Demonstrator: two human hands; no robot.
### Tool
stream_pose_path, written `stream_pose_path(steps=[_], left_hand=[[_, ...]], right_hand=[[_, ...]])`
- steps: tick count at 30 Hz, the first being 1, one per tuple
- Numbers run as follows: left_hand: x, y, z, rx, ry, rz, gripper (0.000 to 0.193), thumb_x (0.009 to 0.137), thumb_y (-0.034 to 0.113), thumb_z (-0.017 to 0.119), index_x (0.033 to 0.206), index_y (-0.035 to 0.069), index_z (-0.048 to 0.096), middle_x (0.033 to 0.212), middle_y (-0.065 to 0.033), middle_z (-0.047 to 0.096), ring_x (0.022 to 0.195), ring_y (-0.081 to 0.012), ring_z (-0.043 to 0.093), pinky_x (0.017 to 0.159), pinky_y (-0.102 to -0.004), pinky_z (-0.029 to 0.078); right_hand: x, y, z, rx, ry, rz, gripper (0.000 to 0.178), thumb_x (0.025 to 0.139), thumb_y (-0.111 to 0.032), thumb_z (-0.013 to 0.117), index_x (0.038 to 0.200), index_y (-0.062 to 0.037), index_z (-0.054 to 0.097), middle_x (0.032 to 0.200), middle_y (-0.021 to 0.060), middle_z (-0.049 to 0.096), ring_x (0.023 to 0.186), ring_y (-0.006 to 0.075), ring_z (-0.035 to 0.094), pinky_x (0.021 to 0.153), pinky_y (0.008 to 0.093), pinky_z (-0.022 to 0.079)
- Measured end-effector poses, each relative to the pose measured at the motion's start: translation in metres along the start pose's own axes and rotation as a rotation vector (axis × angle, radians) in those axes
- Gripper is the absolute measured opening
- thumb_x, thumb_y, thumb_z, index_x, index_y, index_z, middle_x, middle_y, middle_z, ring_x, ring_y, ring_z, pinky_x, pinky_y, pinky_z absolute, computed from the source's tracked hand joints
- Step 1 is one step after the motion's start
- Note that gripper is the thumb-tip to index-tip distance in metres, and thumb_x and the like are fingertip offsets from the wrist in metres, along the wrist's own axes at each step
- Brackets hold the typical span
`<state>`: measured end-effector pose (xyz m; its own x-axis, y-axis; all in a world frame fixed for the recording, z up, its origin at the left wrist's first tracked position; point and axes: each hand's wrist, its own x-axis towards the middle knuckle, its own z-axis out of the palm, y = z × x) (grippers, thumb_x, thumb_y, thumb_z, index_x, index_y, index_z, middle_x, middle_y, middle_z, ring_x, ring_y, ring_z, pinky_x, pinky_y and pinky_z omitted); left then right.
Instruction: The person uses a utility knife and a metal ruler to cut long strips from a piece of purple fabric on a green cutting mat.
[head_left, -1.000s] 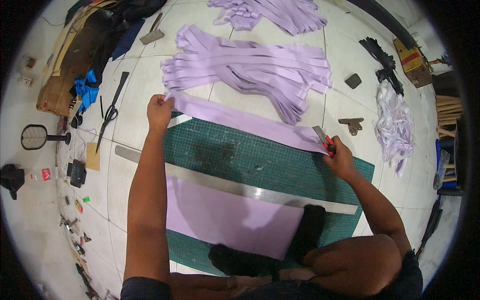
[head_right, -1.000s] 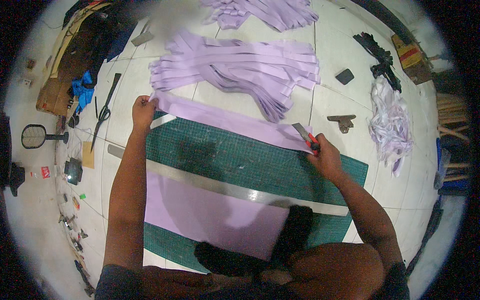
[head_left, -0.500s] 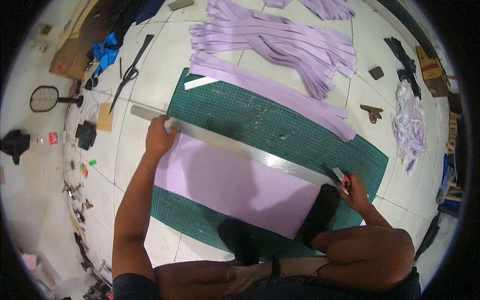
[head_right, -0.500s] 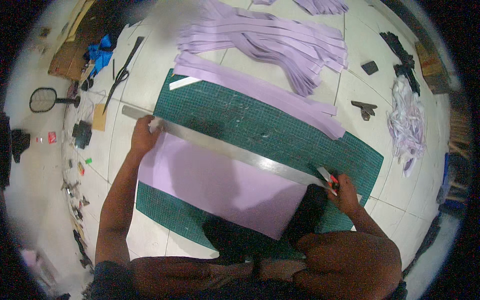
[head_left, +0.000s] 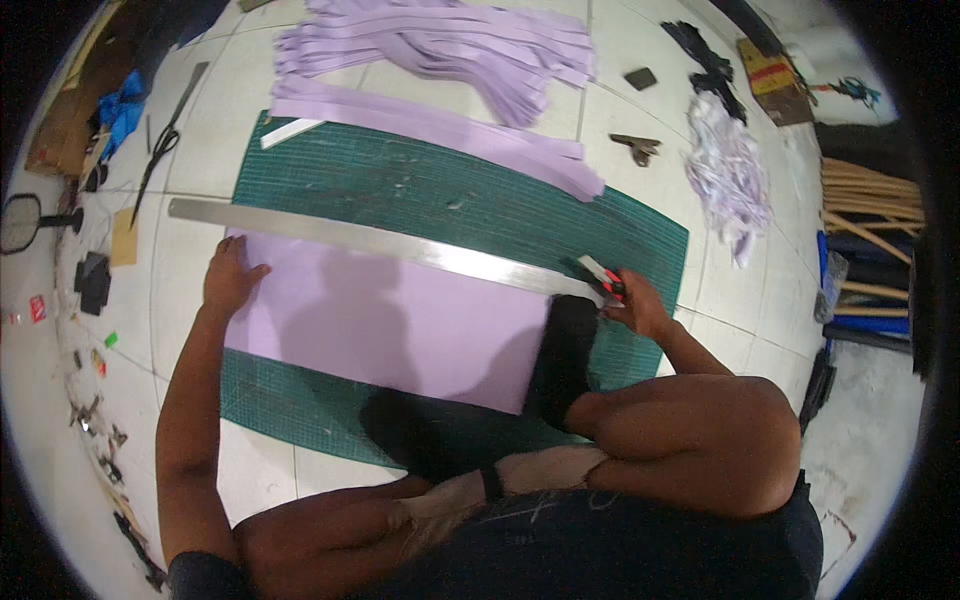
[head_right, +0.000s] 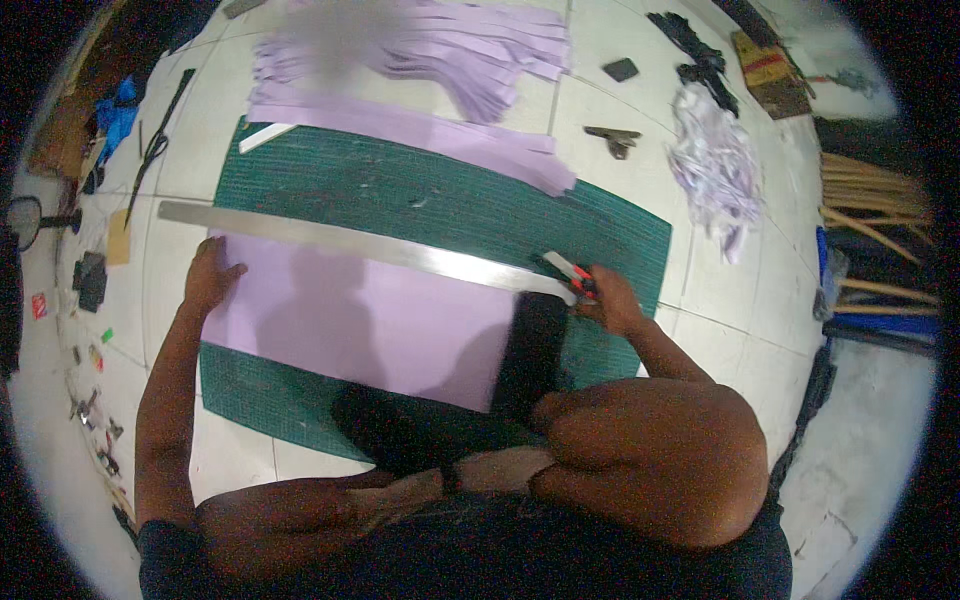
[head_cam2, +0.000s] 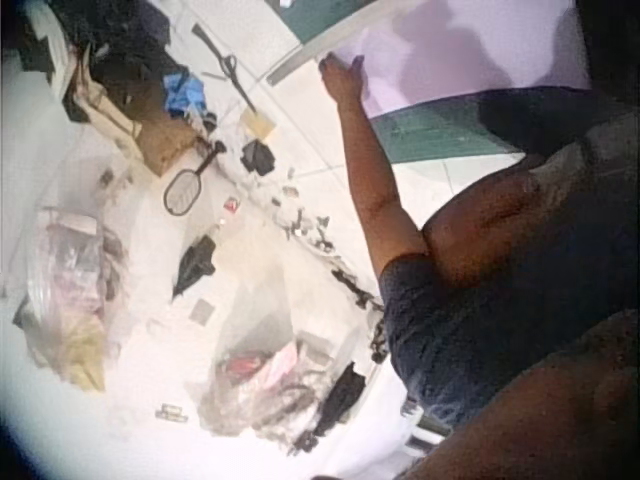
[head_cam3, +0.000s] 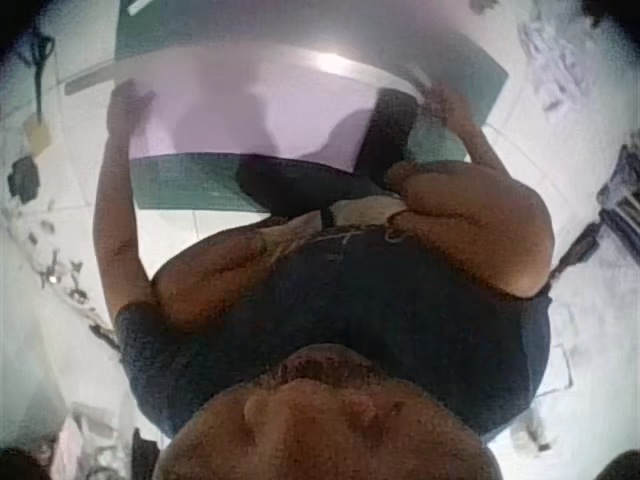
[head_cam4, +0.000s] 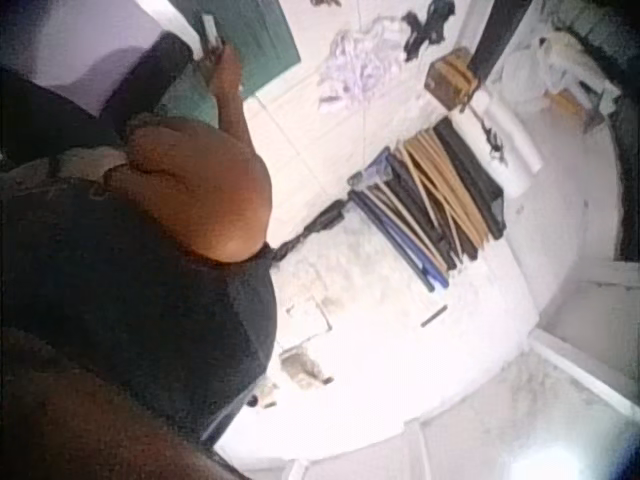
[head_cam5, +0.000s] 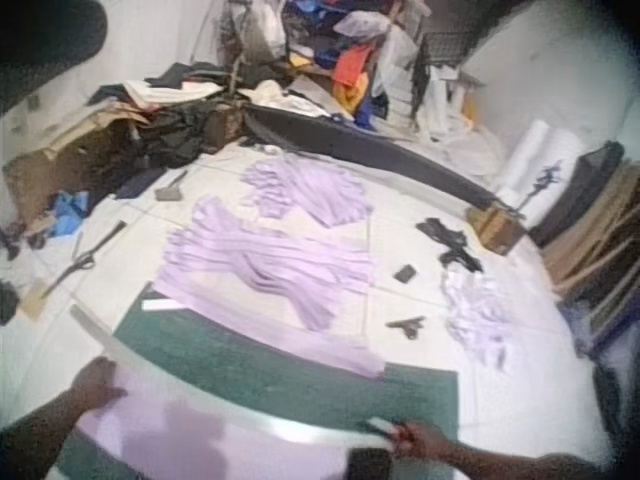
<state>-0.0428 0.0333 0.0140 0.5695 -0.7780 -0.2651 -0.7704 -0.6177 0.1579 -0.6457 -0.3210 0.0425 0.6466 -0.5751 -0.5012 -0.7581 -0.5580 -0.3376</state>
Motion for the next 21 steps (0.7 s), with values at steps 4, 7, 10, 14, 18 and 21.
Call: stream_pose_path(steps=[4,7,10,14,18,21], left_hand=[[0.0,0.013,-0.004,0.089,0.004,0.001,0.074,0.079,0.031,0.079,0.137,-0.004,0.05,0.141,-0.027,0.049,0.13,-0.0421,0.048,0.109,-0.0454,0.041],[-0.002,0.02,-0.009,0.087,-0.025,-0.02,0.073,0.08,0.03,0.078,0.138,-0.004,0.049,0.142,-0.028,0.048,0.131,-0.0424,0.046,0.11,-0.0455,0.04],[0.0,0.008,0.001,-0.013,0.014,-0.021,0.071,0.079,0.026,0.079,0.137,-0.004,0.049,0.142,-0.0283,0.046,0.13,-0.0421,0.047,0.108,-0.0454,0.042],[-0.004,0.003,0.014,-0.188,0.121,0.018,0.068,0.076,0.02,0.082,0.13,-0.003,0.047,0.129,-0.025,0.049,0.121,-0.042,0.049,0.104,-0.0458,0.043],[-0.015,0.001,0.017,-0.257,0.234,0.058,0.066,0.074,0.015,0.084,0.124,-0.002,0.044,0.118,-0.0219,0.05,0.114,-0.0409,0.05,0.1,-0.0469,0.044],[-0.012,0.004,0.023,-0.221,0.235,0.024,0.069,0.073,0.015,0.085,0.125,-0.001,0.044,0.117,-0.0216,0.05,0.114,-0.0405,0.049,0.099,-0.0462,0.043]], right_hand=[[-0.01,0.005,0.002,0.061,0.058,0.005,0.062,0.067,-0.018,0.085,0.114,-0.0025,0.048,0.102,0.0217,0.057,0.096,0.0397,0.059,0.084,0.0458,0.048],[-0.022,-0.005,0.005,0.249,0.098,0.116,0.064,0.067,-0.018,0.084,0.117,-0.0016,0.048,0.101,0.0208,0.058,0.095,0.035,0.06,0.085,0.0431,0.049],[-0.024,-0.005,0.018,0.334,0.139,0.112,0.067,0.066,-0.02,0.085,0.119,-0.001,0.048,0.105,0.0208,0.059,0.099,0.0334,0.061,0.087,0.0419,0.049],[-0.028,0.001,0.029,0.356,0.154,0.085,0.071,0.064,-0.023,0.088,0.121,-0.0011,0.05,0.11,0.0225,0.059,0.105,0.0356,0.061,0.088,0.0429,0.049],[-0.033,-0.017,0.025,0.414,0.133,0.111,0.067,0.064,-0.021,0.087,0.119,-0.0012,0.052,0.106,0.0214,0.061,0.101,0.0348,0.063,0.088,0.0431,0.049],[-0.037,0.005,0.036,0.323,0.138,0.027,0.062,0.067,-0.01,0.079,0.121,-0.0016,0.051,0.095,0.0089,0.059,0.088,0.0183,0.057,0.082,0.036,0.05]])
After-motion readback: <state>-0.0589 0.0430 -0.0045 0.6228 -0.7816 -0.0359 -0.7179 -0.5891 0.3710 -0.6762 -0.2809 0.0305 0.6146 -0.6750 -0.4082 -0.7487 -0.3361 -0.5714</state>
